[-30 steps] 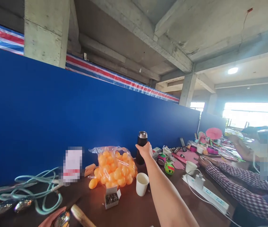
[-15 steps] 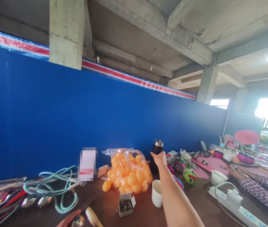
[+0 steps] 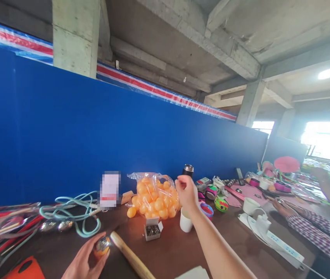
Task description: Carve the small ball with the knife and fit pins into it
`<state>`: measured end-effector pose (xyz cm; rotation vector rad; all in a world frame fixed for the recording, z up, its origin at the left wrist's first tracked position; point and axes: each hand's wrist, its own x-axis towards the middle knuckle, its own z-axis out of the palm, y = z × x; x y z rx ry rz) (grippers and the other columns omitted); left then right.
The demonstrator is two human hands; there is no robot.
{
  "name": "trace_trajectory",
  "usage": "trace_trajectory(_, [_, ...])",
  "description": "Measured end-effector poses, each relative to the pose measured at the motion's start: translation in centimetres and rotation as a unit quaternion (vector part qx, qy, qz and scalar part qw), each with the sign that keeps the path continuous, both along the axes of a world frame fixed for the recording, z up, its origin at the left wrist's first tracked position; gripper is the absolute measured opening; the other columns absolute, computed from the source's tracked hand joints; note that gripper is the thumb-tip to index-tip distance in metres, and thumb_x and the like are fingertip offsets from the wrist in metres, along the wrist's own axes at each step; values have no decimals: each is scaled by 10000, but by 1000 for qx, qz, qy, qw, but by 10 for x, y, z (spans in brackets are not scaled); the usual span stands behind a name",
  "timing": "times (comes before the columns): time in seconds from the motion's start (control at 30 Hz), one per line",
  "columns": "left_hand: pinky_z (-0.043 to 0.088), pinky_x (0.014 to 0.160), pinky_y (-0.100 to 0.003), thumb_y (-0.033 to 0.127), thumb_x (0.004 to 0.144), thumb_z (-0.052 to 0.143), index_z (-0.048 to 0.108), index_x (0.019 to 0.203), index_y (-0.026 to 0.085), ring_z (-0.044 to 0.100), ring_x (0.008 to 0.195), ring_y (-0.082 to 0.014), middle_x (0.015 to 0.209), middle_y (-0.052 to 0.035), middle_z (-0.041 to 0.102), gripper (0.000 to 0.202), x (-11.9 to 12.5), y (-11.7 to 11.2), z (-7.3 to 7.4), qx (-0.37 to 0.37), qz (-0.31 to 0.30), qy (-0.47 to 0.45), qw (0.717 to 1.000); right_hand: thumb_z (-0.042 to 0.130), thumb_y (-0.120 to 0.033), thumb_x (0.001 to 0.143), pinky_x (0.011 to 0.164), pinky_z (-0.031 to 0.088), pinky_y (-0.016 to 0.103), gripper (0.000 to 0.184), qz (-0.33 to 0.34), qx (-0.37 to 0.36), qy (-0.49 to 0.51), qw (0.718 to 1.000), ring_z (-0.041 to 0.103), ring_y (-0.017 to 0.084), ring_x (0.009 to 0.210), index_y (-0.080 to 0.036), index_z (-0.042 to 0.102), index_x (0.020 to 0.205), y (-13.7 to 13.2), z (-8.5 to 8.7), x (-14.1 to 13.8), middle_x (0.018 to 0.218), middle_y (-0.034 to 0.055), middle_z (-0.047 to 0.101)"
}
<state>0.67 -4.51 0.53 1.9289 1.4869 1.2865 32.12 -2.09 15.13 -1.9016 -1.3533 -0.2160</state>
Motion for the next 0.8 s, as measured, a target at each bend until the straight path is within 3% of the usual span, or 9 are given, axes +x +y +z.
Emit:
trace_trajectory(0.13, [496,807,-283,354,735,484,527,1100,234,617,966,-180,1103,-32,633,386,1,-9,12,-26,24,12,999,597,-335,712,548,374,208,98,112,-108,-59,986,605,145,641,-276,675,701,-47,-29,-56,692,-39,682])
trace_trajectory(0.2, [496,789,-280,333,741,474,529,1102,229,636,899,-167,1070,-30,645,380,2,-12,15,-34,23,11,999,606,-234,670,508,315,210,115,122,-144,-79,979,597,140,584,-266,660,574,-56,-44,-73,594,-46,660])
trace_trajectory(0.3, [495,782,-276,317,731,485,541,1092,219,641,871,-163,1059,-32,649,379,1,-14,17,-35,34,2,999,538,-196,712,500,288,224,183,101,-163,-98,977,610,161,605,-251,653,580,-52,-63,-87,616,-17,663])
trace_trajectory(0.47, [486,837,-281,277,719,496,569,1060,197,605,996,-183,1090,-53,639,358,-4,-10,13,9,19,-25,999,517,-246,763,530,329,217,117,82,-155,-114,978,633,174,723,-261,633,755,-42,-88,-97,807,3,674])
trace_trajectory(0.6, [481,856,-272,237,689,520,577,1051,200,611,981,-178,1077,-53,647,368,-1,-4,2,26,-1,-34,999,457,-237,812,512,332,216,154,84,-146,-120,978,631,160,693,-258,599,757,-37,-105,-94,824,1,665])
trace_trajectory(0.8, [469,866,-264,215,670,523,579,1035,224,607,976,-169,1066,-45,647,369,8,1,-12,53,34,-55,997,423,-198,824,500,329,224,168,70,-154,-136,976,629,159,669,-254,550,730,-26,-121,-85,819,-11,634])
